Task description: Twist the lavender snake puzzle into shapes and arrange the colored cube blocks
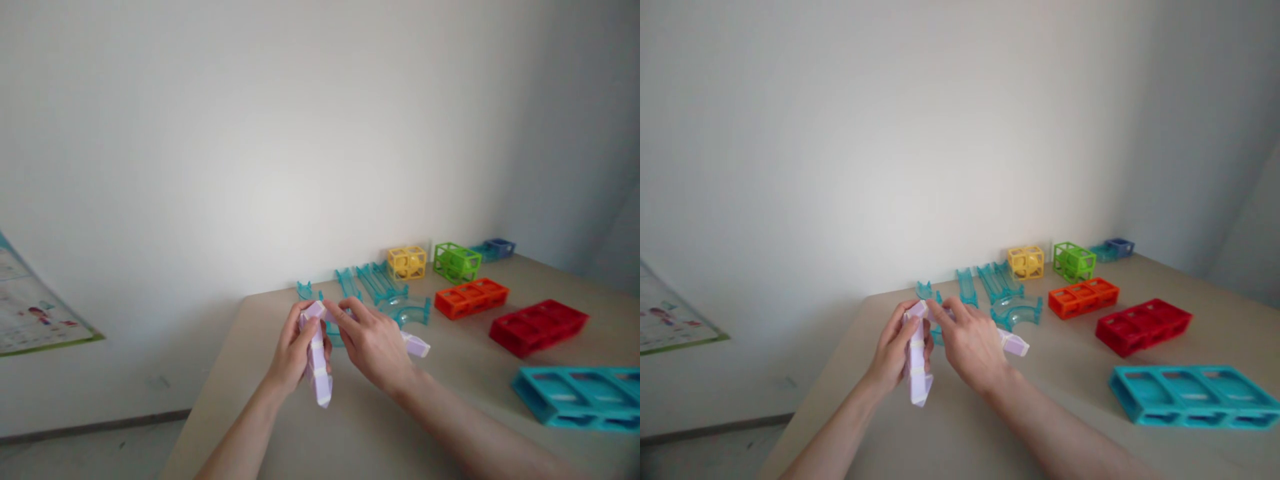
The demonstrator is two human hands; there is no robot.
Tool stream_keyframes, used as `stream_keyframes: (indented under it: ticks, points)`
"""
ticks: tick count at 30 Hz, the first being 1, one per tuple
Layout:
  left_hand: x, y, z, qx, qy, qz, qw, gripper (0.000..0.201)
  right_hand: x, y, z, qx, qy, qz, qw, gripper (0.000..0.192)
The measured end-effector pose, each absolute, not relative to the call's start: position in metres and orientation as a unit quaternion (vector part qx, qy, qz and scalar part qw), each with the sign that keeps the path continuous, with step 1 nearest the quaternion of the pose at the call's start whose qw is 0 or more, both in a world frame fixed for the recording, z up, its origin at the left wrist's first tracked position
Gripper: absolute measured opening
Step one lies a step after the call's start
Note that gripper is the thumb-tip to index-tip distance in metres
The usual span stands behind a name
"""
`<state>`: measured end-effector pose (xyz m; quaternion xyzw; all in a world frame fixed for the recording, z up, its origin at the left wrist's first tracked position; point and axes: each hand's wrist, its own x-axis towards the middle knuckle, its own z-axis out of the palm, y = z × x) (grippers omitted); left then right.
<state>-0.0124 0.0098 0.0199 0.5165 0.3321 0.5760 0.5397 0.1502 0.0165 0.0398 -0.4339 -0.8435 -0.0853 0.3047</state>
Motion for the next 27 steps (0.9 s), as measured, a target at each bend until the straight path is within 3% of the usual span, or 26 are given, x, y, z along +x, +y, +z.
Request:
stream_keyframes:
  ticks: [10, 17, 27]
  points:
    - [-0.035, 0.018, 0.013, 0.619, 0.33, 0.493, 0.514, 0.023, 0.166, 0.03, 0.047, -0.341, -0.892, -0.069, 0.288, 0.048]
    - [-0.053, 0.018, 0.014, 0.655, 0.301, 0.412, 0.557, 0.025, 0.174, 0.037, 0.051, -0.249, -0.923, -0.071, 0.286, 0.046]
    - [-0.047, 0.017, 0.016, 0.611, 0.346, 0.457, 0.545, 0.039, 0.173, 0.042, 0.046, -0.28, -0.891, -0.068, 0.35, 0.019]
